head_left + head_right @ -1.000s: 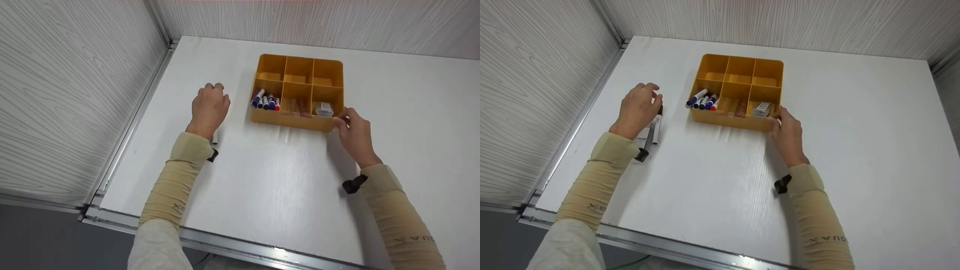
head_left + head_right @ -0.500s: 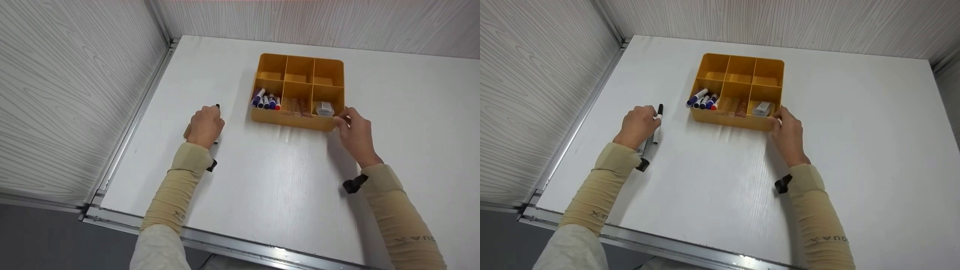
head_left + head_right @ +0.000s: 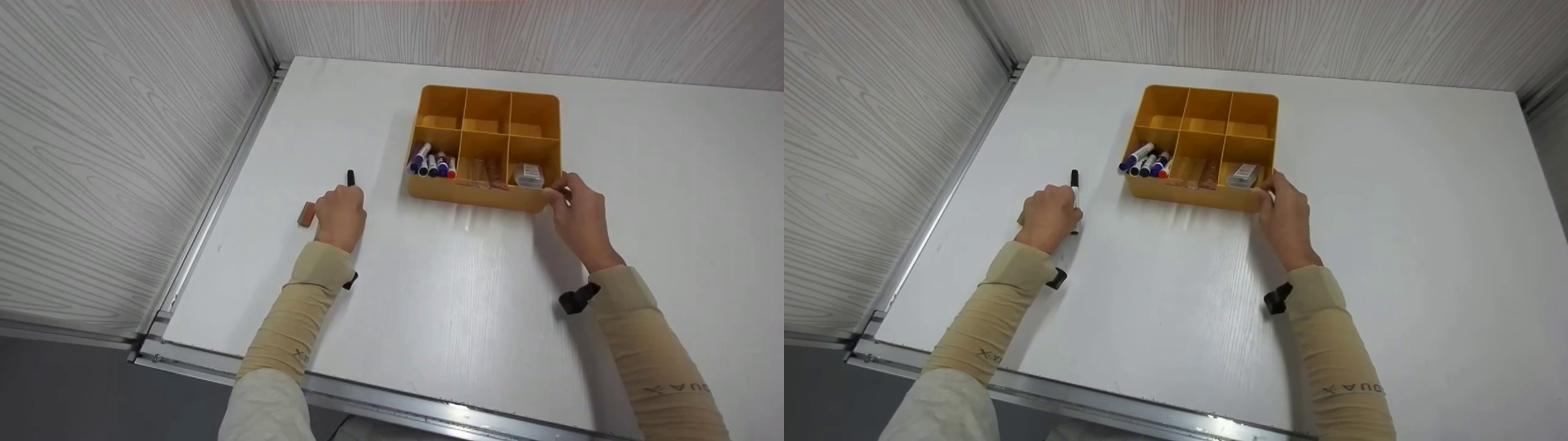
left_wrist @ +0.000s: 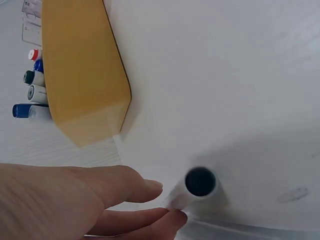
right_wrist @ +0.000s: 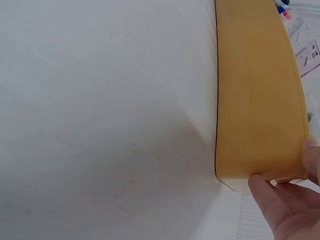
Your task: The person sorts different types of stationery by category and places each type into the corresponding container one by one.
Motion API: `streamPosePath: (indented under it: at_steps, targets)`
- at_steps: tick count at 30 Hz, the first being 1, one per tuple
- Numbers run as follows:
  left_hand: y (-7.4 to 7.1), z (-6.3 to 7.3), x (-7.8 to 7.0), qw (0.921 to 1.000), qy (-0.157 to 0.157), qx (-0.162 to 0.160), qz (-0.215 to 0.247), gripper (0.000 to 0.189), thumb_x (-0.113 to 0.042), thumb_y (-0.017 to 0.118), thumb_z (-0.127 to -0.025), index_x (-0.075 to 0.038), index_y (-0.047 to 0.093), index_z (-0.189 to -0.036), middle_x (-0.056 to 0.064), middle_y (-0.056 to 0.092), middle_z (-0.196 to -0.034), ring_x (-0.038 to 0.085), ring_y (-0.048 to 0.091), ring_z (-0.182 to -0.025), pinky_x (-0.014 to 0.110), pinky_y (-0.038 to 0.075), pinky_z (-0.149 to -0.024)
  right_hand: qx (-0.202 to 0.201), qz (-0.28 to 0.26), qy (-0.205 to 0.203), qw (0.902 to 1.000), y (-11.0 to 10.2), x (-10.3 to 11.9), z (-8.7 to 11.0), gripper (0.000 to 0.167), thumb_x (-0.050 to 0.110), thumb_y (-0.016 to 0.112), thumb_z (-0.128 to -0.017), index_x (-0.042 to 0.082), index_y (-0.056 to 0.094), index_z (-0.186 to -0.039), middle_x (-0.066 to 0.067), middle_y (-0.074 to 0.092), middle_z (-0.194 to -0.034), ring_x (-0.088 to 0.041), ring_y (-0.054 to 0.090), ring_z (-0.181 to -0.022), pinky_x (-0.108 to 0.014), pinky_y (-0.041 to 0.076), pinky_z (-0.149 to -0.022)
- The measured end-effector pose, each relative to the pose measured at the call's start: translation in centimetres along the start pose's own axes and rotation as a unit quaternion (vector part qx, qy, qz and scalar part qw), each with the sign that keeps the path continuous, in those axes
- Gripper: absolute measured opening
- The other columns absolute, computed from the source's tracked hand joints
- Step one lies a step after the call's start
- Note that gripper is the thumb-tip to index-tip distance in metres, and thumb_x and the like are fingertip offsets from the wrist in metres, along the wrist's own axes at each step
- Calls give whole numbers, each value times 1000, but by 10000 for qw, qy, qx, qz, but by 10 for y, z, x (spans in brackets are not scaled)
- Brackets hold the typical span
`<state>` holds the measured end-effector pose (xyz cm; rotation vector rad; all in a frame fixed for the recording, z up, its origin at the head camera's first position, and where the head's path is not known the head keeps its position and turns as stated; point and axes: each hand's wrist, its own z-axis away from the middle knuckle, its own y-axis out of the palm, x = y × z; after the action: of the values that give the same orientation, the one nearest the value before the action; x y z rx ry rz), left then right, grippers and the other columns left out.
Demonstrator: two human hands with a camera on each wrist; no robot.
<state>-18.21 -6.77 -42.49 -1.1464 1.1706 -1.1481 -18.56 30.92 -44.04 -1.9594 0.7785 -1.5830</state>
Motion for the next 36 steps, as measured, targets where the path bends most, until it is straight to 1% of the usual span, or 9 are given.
streamPosePath:
  at_steps: [5, 12, 14, 16, 19, 23, 25, 30, 36]
  targets:
    - [6, -1, -3, 9999, -74, -2, -83, 17, -8, 59, -95, -1, 74, -99, 16, 74, -90, 26, 69, -75, 40, 57, -64, 23, -21, 32, 10000, -1, 0, 0, 29, 25, 56, -100, -3, 53, -107, -26, 62, -128, -39, 60, -123, -51, 51, -99]
    - [8, 1, -7, 9999, -76, 123, 82, 17, -13, 64, -94, -2, 73, -105, 14, 74, -94, 28, 70, -81, 40, 58, -70, -49, 1, 4, 10000, 0, -1, 0, 29, 25, 58, -99, -3, 54, -106, -26, 64, -125, -39, 61, -122, -51, 51, -99]
    - [8, 0, -7, 9996, -33, 128, 237, 17, -11, 64, -94, -1, 73, -105, 15, 73, -96, 28, 70, -83, 41, 58, -72, -69, 2, -10, 10000, 0, -2, 0, 29, 25, 58, -99, -3, 54, -106, -26, 64, -126, -39, 61, -121, -51, 52, -98]
    - [9, 0, -6, 9987, 31, 119, 503, 17, -9, 64, -93, 0, 72, -105, 17, 72, -97, 30, 70, -86, 42, 58, -75, -80, -3, -27, 10000, 0, -1, 0, 29, 25, 58, -99, -3, 54, -106, -27, 64, -125, -40, 61, -121, -51, 52, -98]
    - [10, 0, -4, 9946, 118, 110, 1027, 14, -5, 64, -92, 3, 72, -102, 20, 71, -98, 33, 70, -90, 43, 57, -79, -111, -11, -109, 9999, 0, -1, 0, 29, 24, 58, -99, -4, 54, -106, -27, 66, -120, -40, 62, -120, -52, 51, -98]
    - [10, -1, 0, 9884, 192, 157, 1497, 10, -2, 63, -91, 4, 70, -94, 22, 70, -96, 35, 68, -89, 44, 56, -79, -155, -10, -181, 9997, 0, -1, 0, 28, 23, 59, -99, -4, 55, -104, -26, 68, -111, -40, 62, -120, -51, 50, -99]
    - [10, -2, 2, 9860, 192, 234, 1641, 10, -2, 62, -91, 5, 69, -93, 22, 70, -96, 33, 67, -86, 43, 54, -77, -172, -16, -176, 9997, 1, -1, -1, 27, 23, 59, -98, -4, 55, -104, -25, 68, -109, -40, 62, -120, -50, 50, -100]
    - [8, -5, 2, 9795, 39, 555, 1937, 16, -6, 61, -93, 6, 63, -104, 20, 69, -98, 25, 58, -81, 40, 51, -75, -173, -43, -137, 9997, 0, 0, 0, 28, 23, 59, -99, -4, 55, -104, -25, 68, -112, -40, 62, -119, -51, 51, -99]
    - [-3, -7, 3, 9727, -79, 706, 2210, 17, -8, 62, -94, 3, 57, -105, 16, 66, -95, 21, 56, -78, 35, 51, -72, -134, -24, -80, 9999, 0, 0, 0, 29, 24, 58, -99, -4, 56, -104, -26, 67, -114, -41, 60, -121, -51, 50, -100]
